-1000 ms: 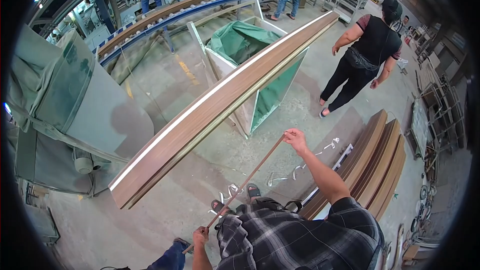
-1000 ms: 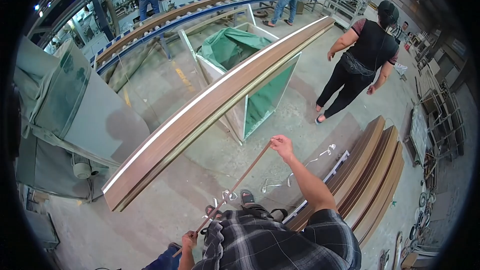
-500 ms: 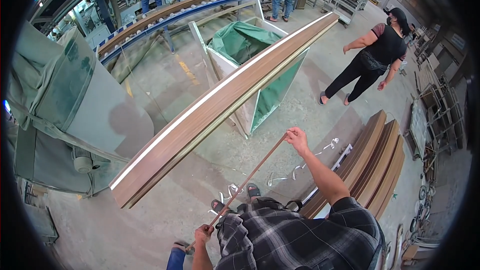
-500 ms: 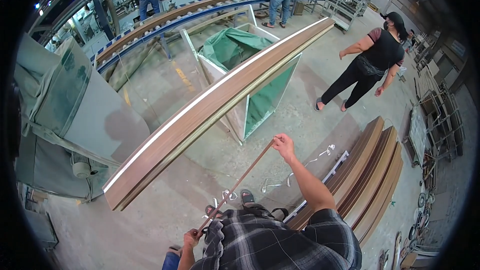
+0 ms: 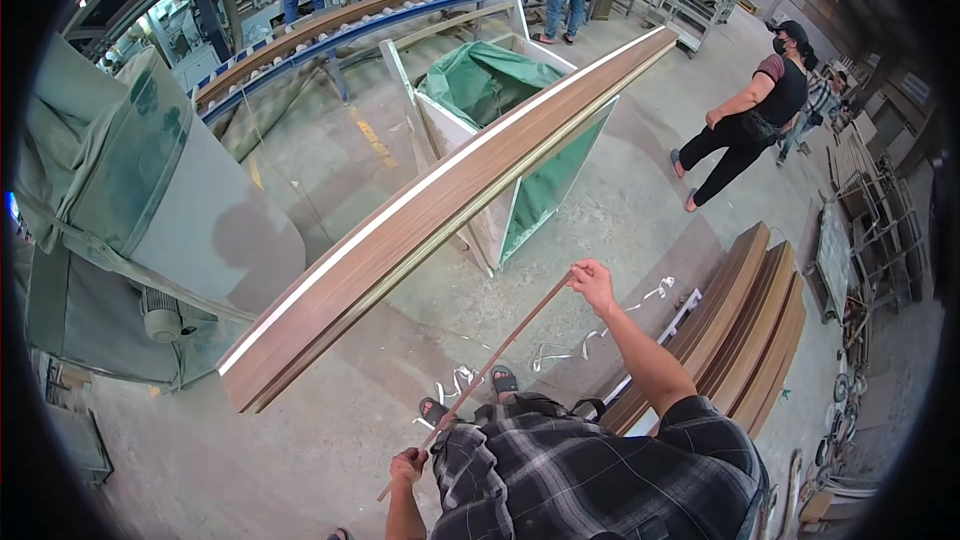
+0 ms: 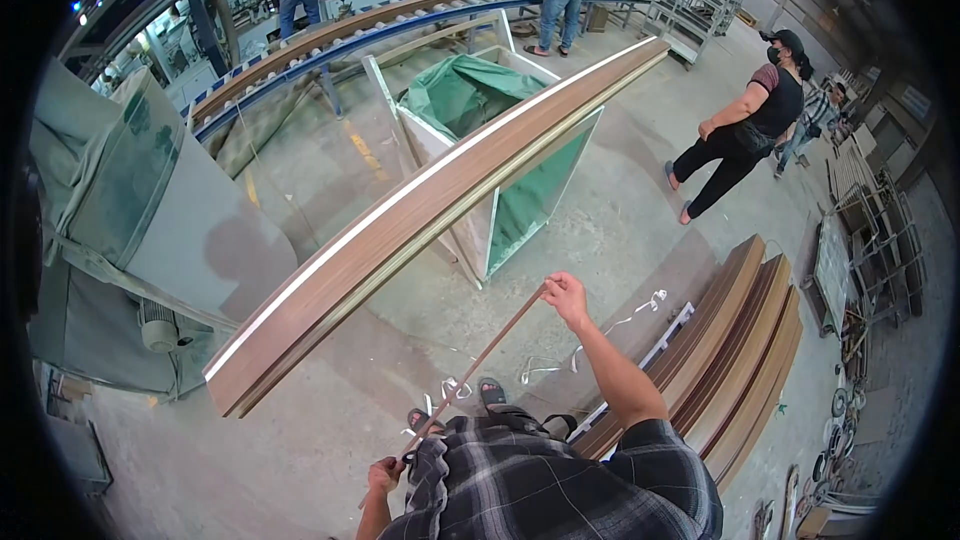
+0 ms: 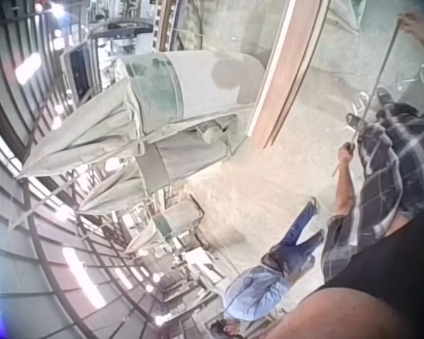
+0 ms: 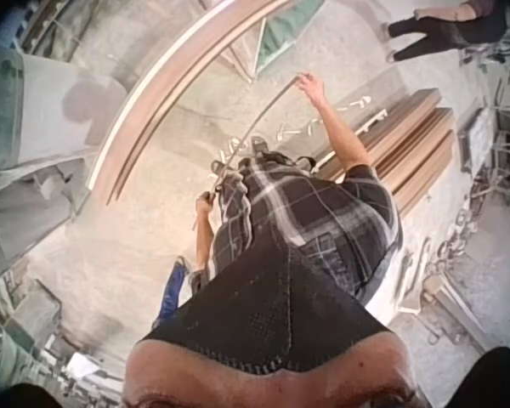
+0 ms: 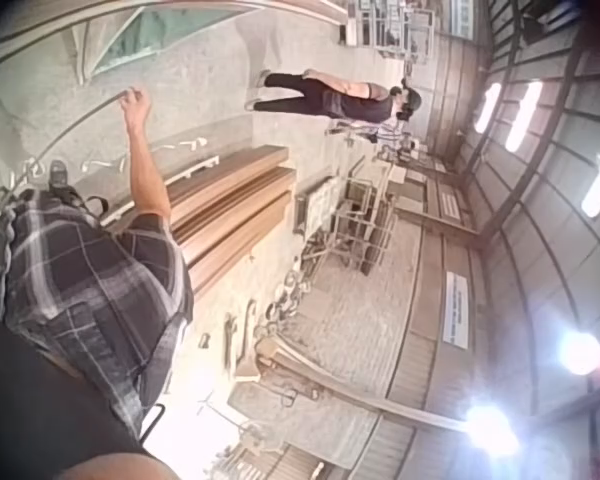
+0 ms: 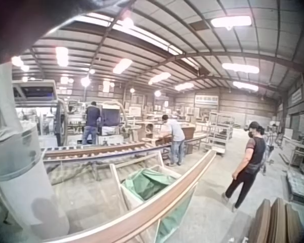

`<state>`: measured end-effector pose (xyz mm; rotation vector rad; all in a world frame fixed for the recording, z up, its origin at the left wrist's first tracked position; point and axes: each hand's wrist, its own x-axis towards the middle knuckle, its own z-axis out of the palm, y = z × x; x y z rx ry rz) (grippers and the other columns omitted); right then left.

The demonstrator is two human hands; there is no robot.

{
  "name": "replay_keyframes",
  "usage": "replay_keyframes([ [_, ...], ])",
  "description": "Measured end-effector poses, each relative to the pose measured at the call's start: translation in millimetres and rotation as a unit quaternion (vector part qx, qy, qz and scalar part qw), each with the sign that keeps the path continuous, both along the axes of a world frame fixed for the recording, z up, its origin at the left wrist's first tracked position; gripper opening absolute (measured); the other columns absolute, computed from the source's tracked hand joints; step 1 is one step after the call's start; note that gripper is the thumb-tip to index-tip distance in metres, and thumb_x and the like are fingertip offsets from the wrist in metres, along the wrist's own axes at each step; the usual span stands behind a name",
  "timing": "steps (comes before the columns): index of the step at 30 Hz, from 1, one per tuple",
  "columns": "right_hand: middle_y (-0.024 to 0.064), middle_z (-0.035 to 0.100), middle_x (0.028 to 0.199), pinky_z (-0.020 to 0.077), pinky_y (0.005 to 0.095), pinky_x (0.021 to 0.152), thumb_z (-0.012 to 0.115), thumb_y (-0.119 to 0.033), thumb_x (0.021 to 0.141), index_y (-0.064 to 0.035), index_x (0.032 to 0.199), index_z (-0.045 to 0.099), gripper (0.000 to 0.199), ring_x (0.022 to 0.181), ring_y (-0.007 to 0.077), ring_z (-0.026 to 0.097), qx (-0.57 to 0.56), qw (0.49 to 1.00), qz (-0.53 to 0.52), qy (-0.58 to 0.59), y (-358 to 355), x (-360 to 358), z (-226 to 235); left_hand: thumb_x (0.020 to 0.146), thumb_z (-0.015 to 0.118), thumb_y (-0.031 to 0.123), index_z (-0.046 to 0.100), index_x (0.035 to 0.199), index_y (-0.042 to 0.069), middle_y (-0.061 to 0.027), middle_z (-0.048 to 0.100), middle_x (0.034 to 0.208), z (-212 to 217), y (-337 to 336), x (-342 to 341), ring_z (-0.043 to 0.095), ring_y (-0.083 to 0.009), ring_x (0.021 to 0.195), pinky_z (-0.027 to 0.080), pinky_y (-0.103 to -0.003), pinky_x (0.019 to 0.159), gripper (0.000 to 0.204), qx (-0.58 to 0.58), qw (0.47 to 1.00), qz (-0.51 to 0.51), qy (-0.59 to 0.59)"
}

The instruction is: Measuring and aligning curved wooden panels using a measuring line on a factory floor.

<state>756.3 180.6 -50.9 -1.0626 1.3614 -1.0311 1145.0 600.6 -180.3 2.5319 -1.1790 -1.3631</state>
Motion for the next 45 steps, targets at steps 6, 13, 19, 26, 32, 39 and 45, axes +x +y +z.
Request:
replay_keyframes([
  [6, 0.0013, 0.057, 0.075, 0.0482, 0.0214, 0.054, 0.060, -0.003, 0.084, -0.0015, 0.089, 0.058, 0.006, 0.065, 0.0077, 0.055, 0.000, 1.000, 0.002, 0.006, 3, 3, -1, 0.079, 0.060, 0.046, 0.066, 0.095, 0.015, -0.0099, 0.067, 0.090, -1, 2, 0, 0.064, -0.0284, 0.084, 0.050, -0.037, 0.074, 0.036, 0.011, 1.000, 0.001, -0.002],
  [13, 0.0025, 0.059, 0.075, 0.0399, 0.0191, 0.048, 0.057, -0.006, 0.087, -0.0027, 0.092, 0.056, 0.006, 0.062, 0.0098, 0.059, -0.015, 1.000, 0.021, -0.014, 8, 8, -10, 0.078, 0.061, 0.046, 0.067, 0.095, 0.016, -0.0100, 0.067, 0.091, 6, 3, -2, 0.063, -0.0291, 0.087, 0.050, -0.037, 0.076, 0.035, 0.019, 1.000, 0.017, -0.014],
  [19, 0.0024, 0.058, 0.074, 0.0404, 0.0192, 0.048, 0.058, -0.007, 0.087, -0.0025, 0.092, 0.056, 0.006, 0.062, 0.0097, 0.059, -0.014, 0.999, 0.023, -0.022, 12, 9, -17, 0.078, 0.061, 0.046, 0.067, 0.096, 0.018, -0.0098, 0.067, 0.092, 13, 3, -6, 0.063, -0.0287, 0.088, 0.050, -0.038, 0.077, 0.034, 0.034, 0.999, 0.034, -0.018],
  [26, 0.0024, 0.059, 0.075, 0.0418, 0.0199, 0.049, 0.059, -0.009, 0.087, -0.0027, 0.091, 0.057, 0.008, 0.062, 0.0103, 0.060, 0.017, 1.000, 0.004, -0.022, 14, 4, -12, 0.078, 0.061, 0.045, 0.067, 0.096, 0.019, -0.0097, 0.067, 0.091, 18, 0, -8, 0.063, -0.0294, 0.087, 0.050, -0.038, 0.076, 0.032, 0.066, 0.997, 0.037, -0.031],
  [32, 0.0022, 0.060, 0.074, 0.0438, 0.0212, 0.052, 0.058, -0.012, 0.088, -0.0043, 0.091, 0.057, 0.009, 0.062, 0.0107, 0.060, 0.005, 0.999, -0.015, -0.032, 6, -3, -1, 0.080, 0.058, 0.044, 0.064, 0.095, 0.017, -0.0136, 0.066, 0.089, 6, 3, -4, 0.063, -0.0321, 0.087, 0.051, -0.041, 0.074, 0.031, 0.046, 0.994, 0.041, -0.086],
  [39, 0.0024, 0.060, 0.075, 0.0454, 0.0220, 0.054, 0.057, -0.012, 0.088, -0.0055, 0.092, 0.057, 0.008, 0.064, 0.0108, 0.060, -0.037, 0.995, -0.055, -0.071, -16, -14, 27, 0.083, 0.053, 0.045, 0.064, 0.092, 0.014, -0.0149, 0.065, 0.088, -8, -2, 9, 0.062, -0.0346, 0.084, 0.050, -0.043, 0.073, 0.034, 0.007, 0.998, 0.040, -0.057],
  [45, 0.0003, 0.060, 0.079, 0.0450, 0.0237, 0.059, 0.056, -0.015, 0.090, -0.0093, 0.095, 0.057, 0.008, 0.067, 0.0093, 0.056, -0.027, 0.984, -0.093, -0.149, -34, -26, 66, 0.087, 0.049, 0.048, 0.064, 0.093, 0.015, -0.0139, 0.066, 0.086, 14, -17, 10, 0.062, -0.0353, 0.081, 0.049, -0.044, 0.070, 0.036, -0.071, 0.993, -0.049, -0.078],
])
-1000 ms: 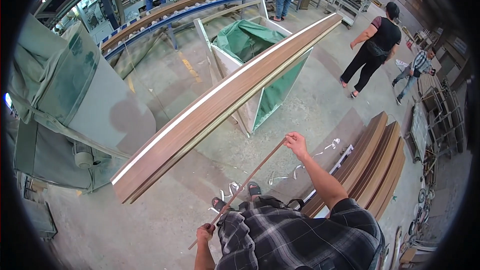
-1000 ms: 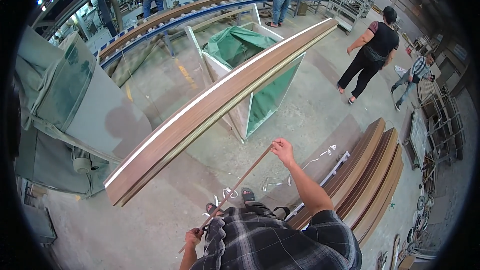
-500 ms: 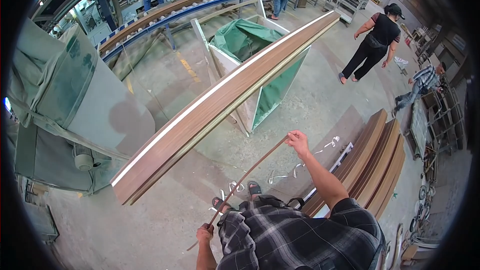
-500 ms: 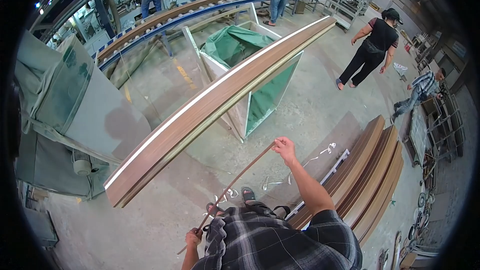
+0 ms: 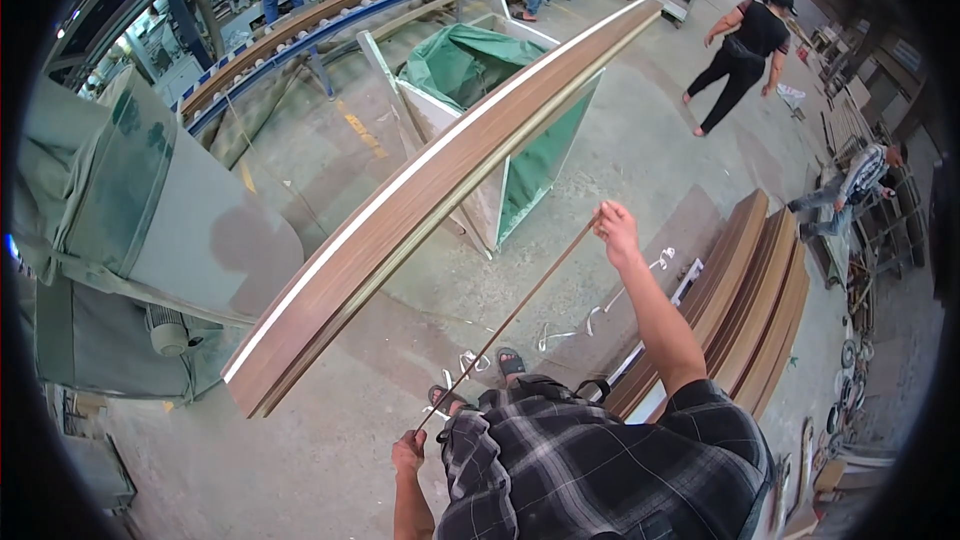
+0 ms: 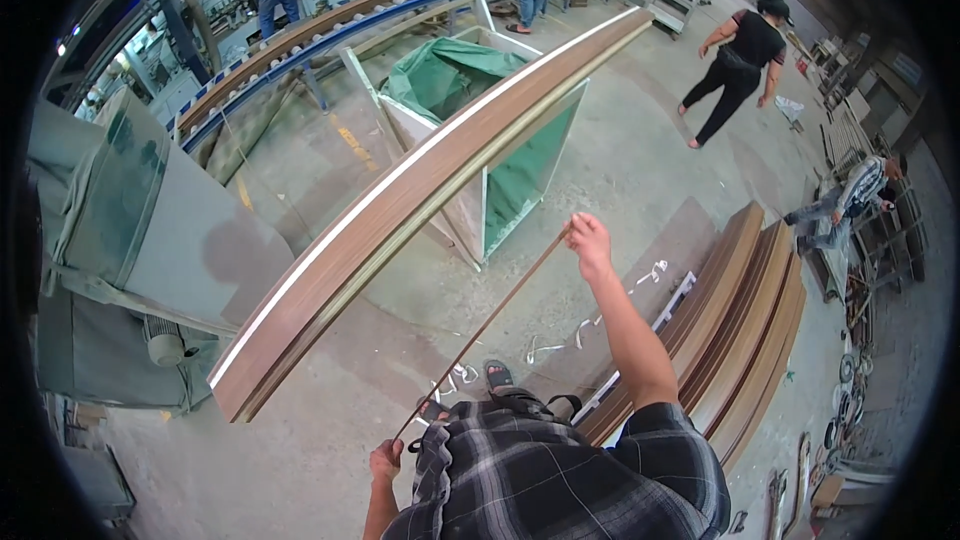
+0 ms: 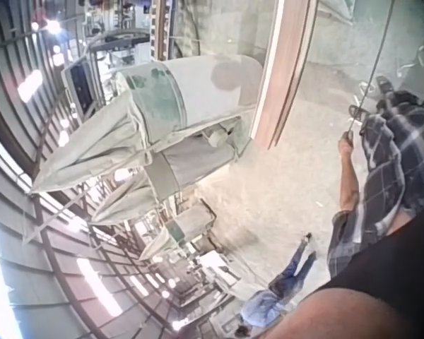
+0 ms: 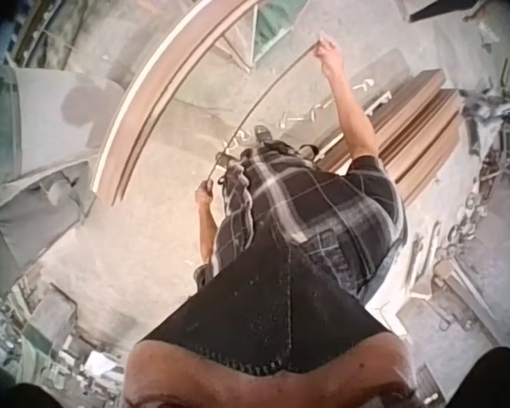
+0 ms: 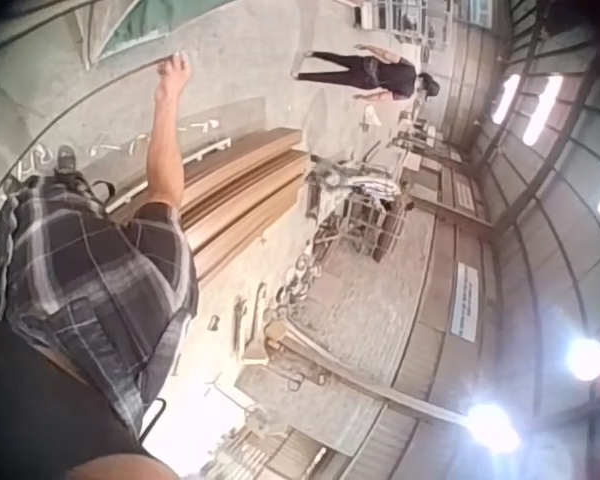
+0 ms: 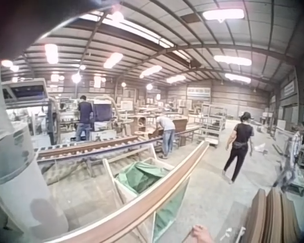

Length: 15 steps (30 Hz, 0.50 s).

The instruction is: Measuring and aligning curved wooden panels using a measuring line on a factory floor.

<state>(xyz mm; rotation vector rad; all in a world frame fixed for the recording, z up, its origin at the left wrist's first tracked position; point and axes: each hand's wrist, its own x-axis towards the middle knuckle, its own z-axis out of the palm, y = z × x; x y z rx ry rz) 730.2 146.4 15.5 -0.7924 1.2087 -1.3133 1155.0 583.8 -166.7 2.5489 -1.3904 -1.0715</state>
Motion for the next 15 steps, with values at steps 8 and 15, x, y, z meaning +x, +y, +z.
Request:
replay_keyframes([
  [8, -0.0009, 0.058, 0.082, 0.0452, 0.0267, 0.066, 0.053, -0.016, 0.091, -0.0123, 0.103, 0.054, 0.013, 0.076, 0.0100, 0.055, -0.034, 0.989, -0.021, -0.144, -1, -13, 13, 0.087, 0.050, 0.043, 0.063, 0.097, 0.017, -0.0156, 0.065, 0.084, -10, 10, 4, 0.061, -0.0374, 0.080, 0.049, -0.044, 0.069, 0.030, -0.085, 0.996, 0.007, -0.032],
  [15, -0.0003, 0.058, 0.084, 0.0469, 0.0278, 0.066, 0.052, -0.012, 0.090, -0.0135, 0.104, 0.053, 0.013, 0.076, 0.0118, 0.056, -0.072, 0.972, 0.016, -0.224, -3, -24, -11, 0.085, 0.052, 0.046, 0.063, 0.097, 0.014, -0.0167, 0.064, 0.096, -15, 29, 19, 0.059, -0.0365, 0.092, 0.048, -0.043, 0.077, 0.036, -0.045, 0.992, 0.113, -0.019],
])
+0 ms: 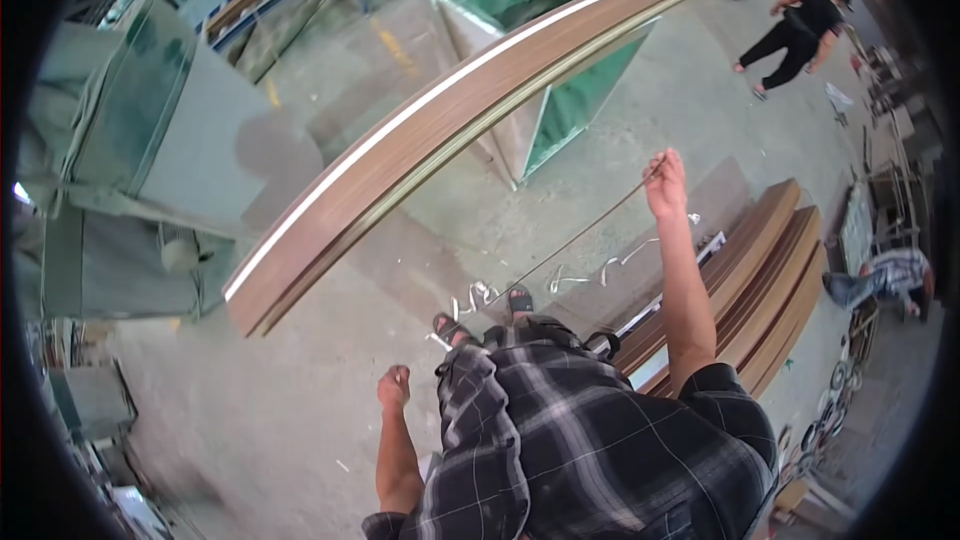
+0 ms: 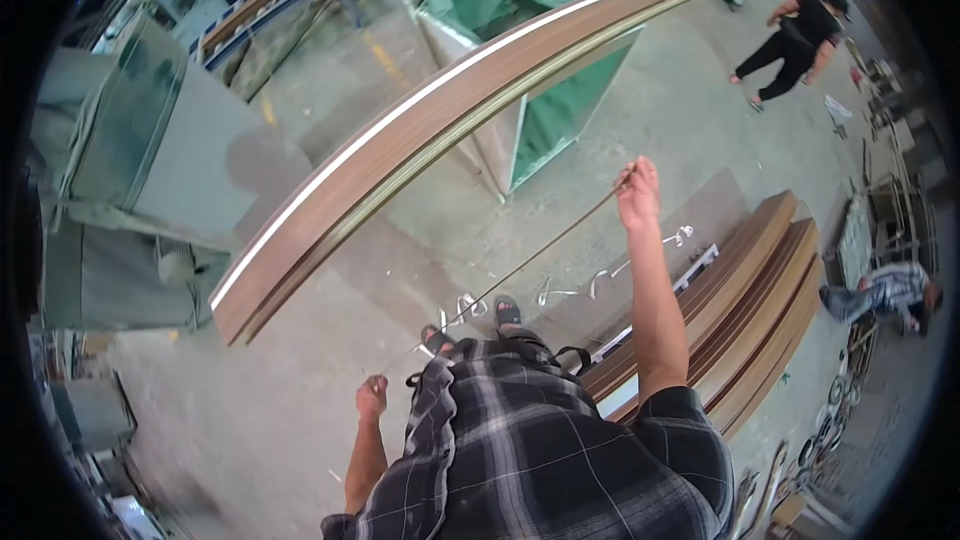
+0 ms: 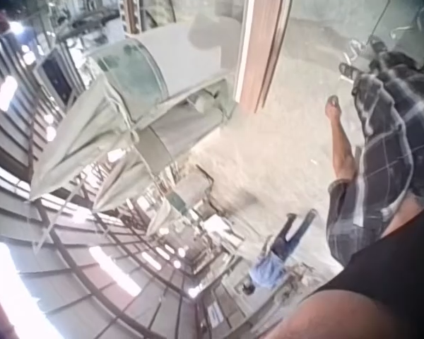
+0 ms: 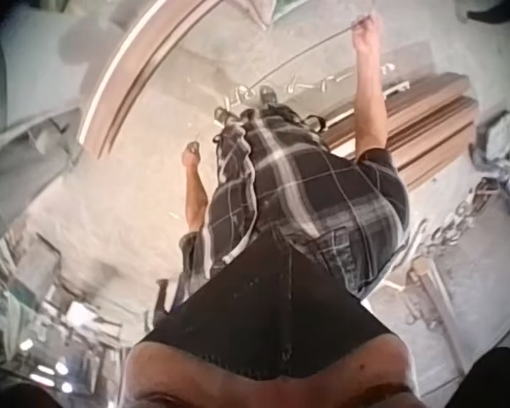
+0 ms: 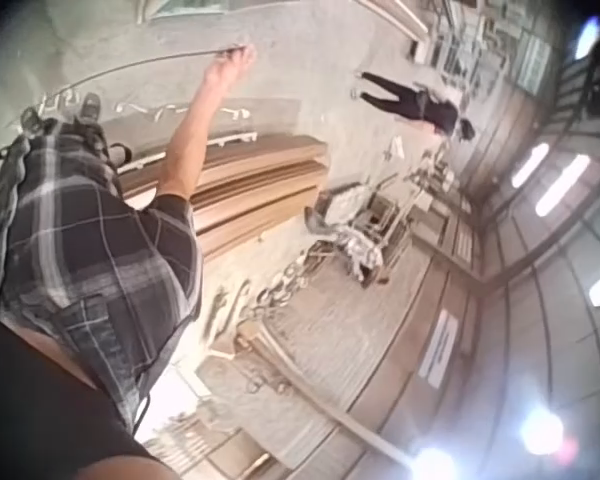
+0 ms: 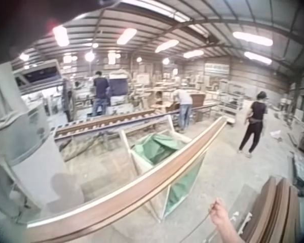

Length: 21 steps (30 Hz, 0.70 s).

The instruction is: Measuring and aligning curved wooden panels using a measuring line on a factory floor.

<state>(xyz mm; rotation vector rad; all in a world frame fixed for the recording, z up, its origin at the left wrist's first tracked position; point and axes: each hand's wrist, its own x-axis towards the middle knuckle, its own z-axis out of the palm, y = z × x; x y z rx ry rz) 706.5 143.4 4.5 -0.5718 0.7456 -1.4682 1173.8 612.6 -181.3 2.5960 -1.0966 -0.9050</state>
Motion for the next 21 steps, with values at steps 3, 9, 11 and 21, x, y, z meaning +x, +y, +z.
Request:
replay_keyframes([
  [3, -0.0002, 0.058, 0.087, 0.0466, 0.0278, 0.065, 0.052, -0.014, 0.091, -0.0148, 0.103, 0.053, 0.012, 0.076, 0.0121, 0.055, -0.005, 1.000, -0.001, -0.008, -3, 0, -8, 0.084, 0.050, 0.053, 0.064, 0.098, 0.012, -0.0173, 0.063, 0.096, 9, 4, -4, 0.059, -0.0362, 0.093, 0.047, -0.043, 0.078, 0.045, 0.037, 0.998, 0.047, -0.002],
  [9, -0.0002, 0.055, 0.084, 0.0444, 0.0279, 0.065, 0.054, -0.017, 0.090, -0.0119, 0.095, 0.053, 0.007, 0.073, 0.0124, 0.051, -0.023, 0.999, 0.032, -0.013, -26, -9, -69, 0.083, 0.039, 0.065, 0.064, 0.100, 0.011, -0.0187, 0.063, 0.096, 28, 17, -27, 0.058, -0.0368, 0.094, 0.046, -0.044, 0.080, 0.061, 0.135, 0.983, 0.120, 0.038],
  [11, 0.0003, 0.055, 0.087, 0.0445, 0.0296, 0.065, 0.047, -0.013, 0.091, -0.0101, 0.105, 0.052, 0.015, 0.074, 0.0133, 0.051, 0.055, 0.998, 0.003, 0.029, -34, -19, -93, 0.085, 0.038, 0.063, 0.064, 0.095, 0.010, -0.0189, 0.063, 0.095, 27, 28, -36, 0.058, -0.0372, 0.094, 0.046, -0.045, 0.080, 0.061, 0.083, 0.983, 0.155, 0.047],
  [21, 0.0069, 0.057, 0.084, 0.0458, 0.0323, 0.076, 0.049, -0.022, 0.093, -0.0029, 0.087, 0.055, 0.021, 0.081, 0.0194, 0.054, 0.013, 0.906, 0.415, -0.086, -84, 100, -93, 0.086, 0.039, 0.058, 0.066, 0.090, 0.006, -0.0201, 0.064, 0.093, -20, 78, -98, 0.060, -0.0369, 0.090, 0.047, -0.045, 0.077, 0.058, -0.052, 0.849, 0.523, 0.053],
])
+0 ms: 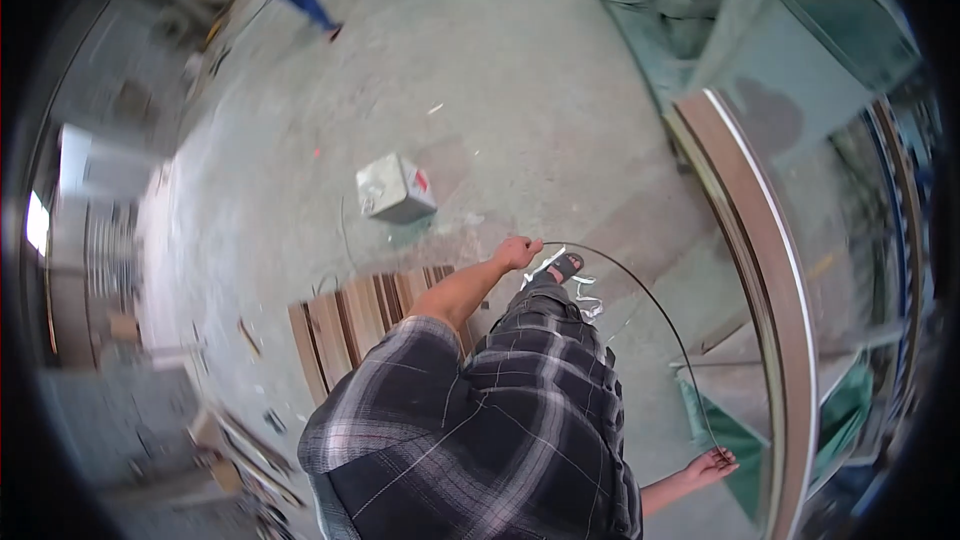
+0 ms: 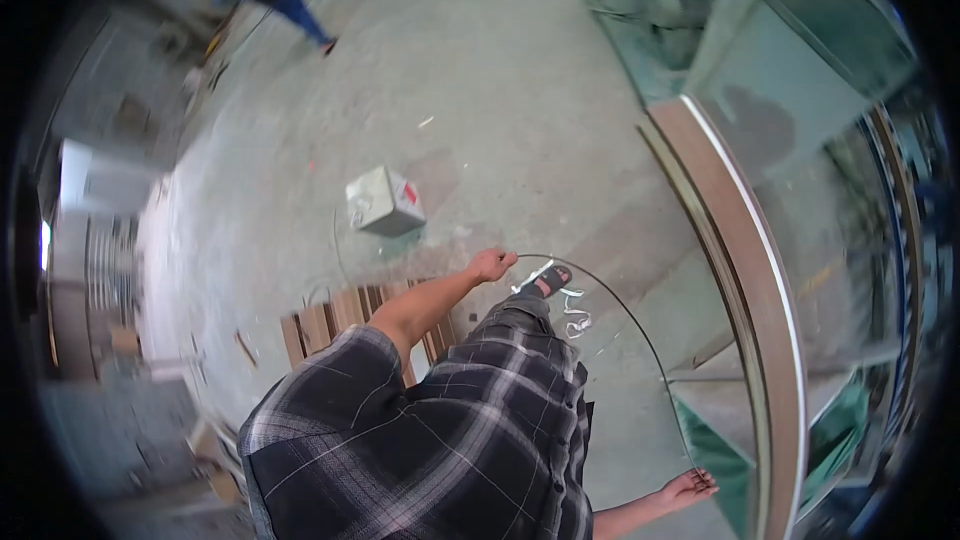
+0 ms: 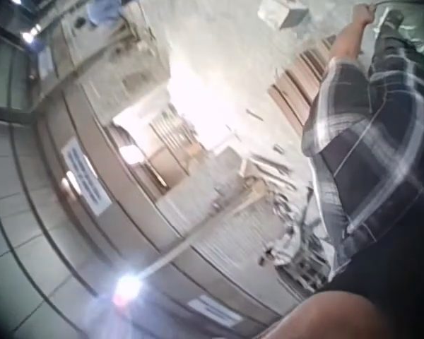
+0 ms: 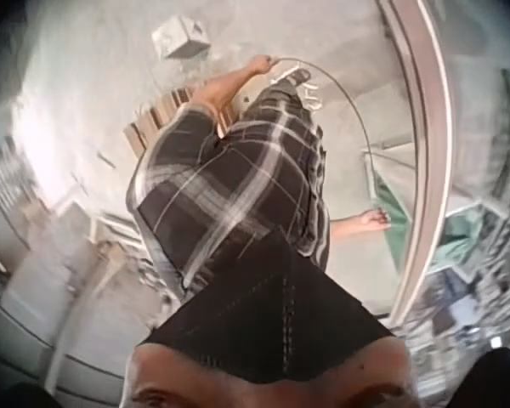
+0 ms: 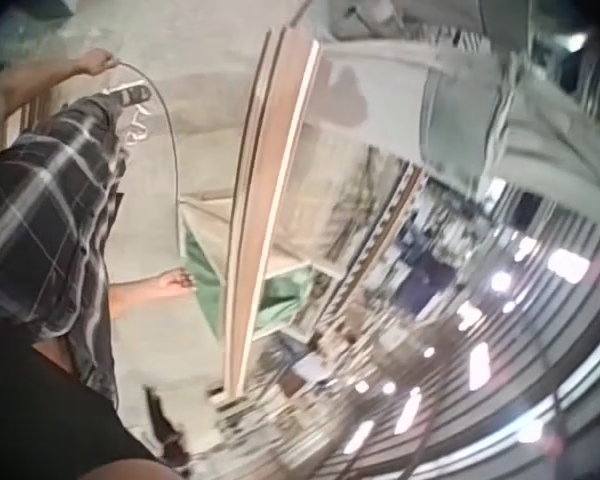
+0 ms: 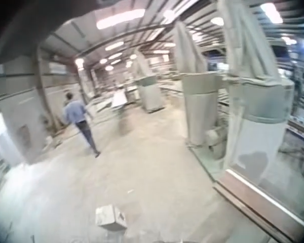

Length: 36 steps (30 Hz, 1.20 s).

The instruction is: Measuring and aligning curved wooden panels using a measuring line on a factory floor.

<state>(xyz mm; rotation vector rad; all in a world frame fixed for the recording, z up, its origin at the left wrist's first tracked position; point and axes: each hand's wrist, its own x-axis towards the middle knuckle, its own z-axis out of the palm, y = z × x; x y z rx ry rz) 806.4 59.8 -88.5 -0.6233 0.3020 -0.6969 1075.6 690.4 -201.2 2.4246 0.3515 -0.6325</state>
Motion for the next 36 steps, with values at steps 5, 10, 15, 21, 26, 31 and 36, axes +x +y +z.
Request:
replay_keyframes([
  [5, 0.0081, 0.058, 0.091, 0.0456, 0.0299, 0.080, 0.052, -0.022, 0.092, 0.0003, 0.091, 0.056, 0.022, 0.085, 0.0186, 0.054, -0.063, 0.989, 0.097, 0.090, 33, 120, 50, 0.084, 0.054, 0.048, 0.068, 0.088, 0.002, -0.0100, 0.067, 0.088, -9, 30, -64, 0.061, -0.0211, 0.080, 0.047, -0.034, 0.074, 0.048, -0.254, 0.900, 0.351, 0.040],
  [10, 0.0181, 0.054, 0.117, 0.0428, 0.0339, 0.096, 0.047, -0.021, 0.093, 0.0095, 0.118, 0.048, 0.039, 0.110, 0.0243, 0.052, -0.199, 0.962, 0.151, 0.111, 81, 212, 82, 0.084, 0.054, 0.049, 0.064, 0.085, 0.007, 0.0001, 0.055, 0.068, -13, 46, -141, 0.049, -0.0095, 0.061, 0.039, -0.026, 0.053, 0.043, -0.334, 0.805, 0.489, 0.037],
  [15, 0.0214, 0.050, 0.122, 0.0388, 0.0372, 0.102, 0.046, -0.023, 0.094, 0.0106, 0.122, 0.044, 0.044, 0.116, 0.0265, 0.048, -0.197, 0.944, 0.231, 0.131, 132, 269, 94, 0.086, 0.050, 0.050, 0.057, 0.083, 0.013, 0.0041, 0.045, 0.063, -21, 38, -206, 0.043, -0.0067, 0.055, 0.032, -0.023, 0.045, 0.038, -0.358, 0.697, 0.620, 0.049],
  [21, 0.0210, 0.047, 0.127, 0.0353, 0.0387, 0.106, 0.047, -0.023, 0.094, 0.0100, 0.124, 0.040, 0.045, 0.120, 0.0282, 0.046, -0.190, 0.934, 0.268, 0.138, 185, 295, 100, 0.084, 0.052, 0.052, 0.057, 0.091, 0.015, 0.0050, 0.048, 0.068, -28, 31, -228, 0.046, -0.0065, 0.058, 0.035, -0.026, 0.051, 0.038, -0.407, 0.586, 0.701, 0.020],
  [26, 0.0190, 0.046, 0.129, 0.0336, 0.0412, 0.107, 0.048, -0.022, 0.093, 0.0070, 0.124, 0.041, 0.043, 0.121, 0.0285, 0.044, -0.172, 0.935, 0.274, 0.147, 196, 296, 98, 0.084, 0.052, 0.052, 0.056, 0.096, 0.016, 0.0051, 0.051, 0.074, -31, 40, -204, 0.049, -0.0072, 0.063, 0.038, -0.029, 0.058, 0.038, -0.442, 0.555, 0.705, -0.019],
  [31, 0.0148, 0.050, 0.125, 0.0397, 0.0369, 0.101, 0.052, -0.021, 0.091, 0.0023, 0.119, 0.046, 0.037, 0.117, 0.0256, 0.048, -0.162, 0.935, 0.273, 0.160, 178, 296, 85, 0.085, 0.052, 0.051, 0.056, 0.096, 0.017, 0.0048, 0.052, 0.079, -26, 45, -173, 0.050, -0.0086, 0.070, 0.039, -0.030, 0.065, 0.037, -0.468, 0.545, 0.695, -0.032],
  [36, 0.0075, 0.058, 0.114, 0.0453, 0.0280, 0.084, 0.055, -0.025, 0.090, -0.0013, 0.112, 0.053, 0.033, 0.104, 0.0173, 0.055, -0.152, 0.932, 0.259, 0.202, 160, 292, 64, 0.084, 0.053, 0.051, 0.056, 0.096, 0.017, 0.0039, 0.053, 0.082, -22, 45, -167, 0.051, -0.0090, 0.072, 0.039, -0.030, 0.066, 0.036, -0.482, 0.552, 0.679, -0.033],
])
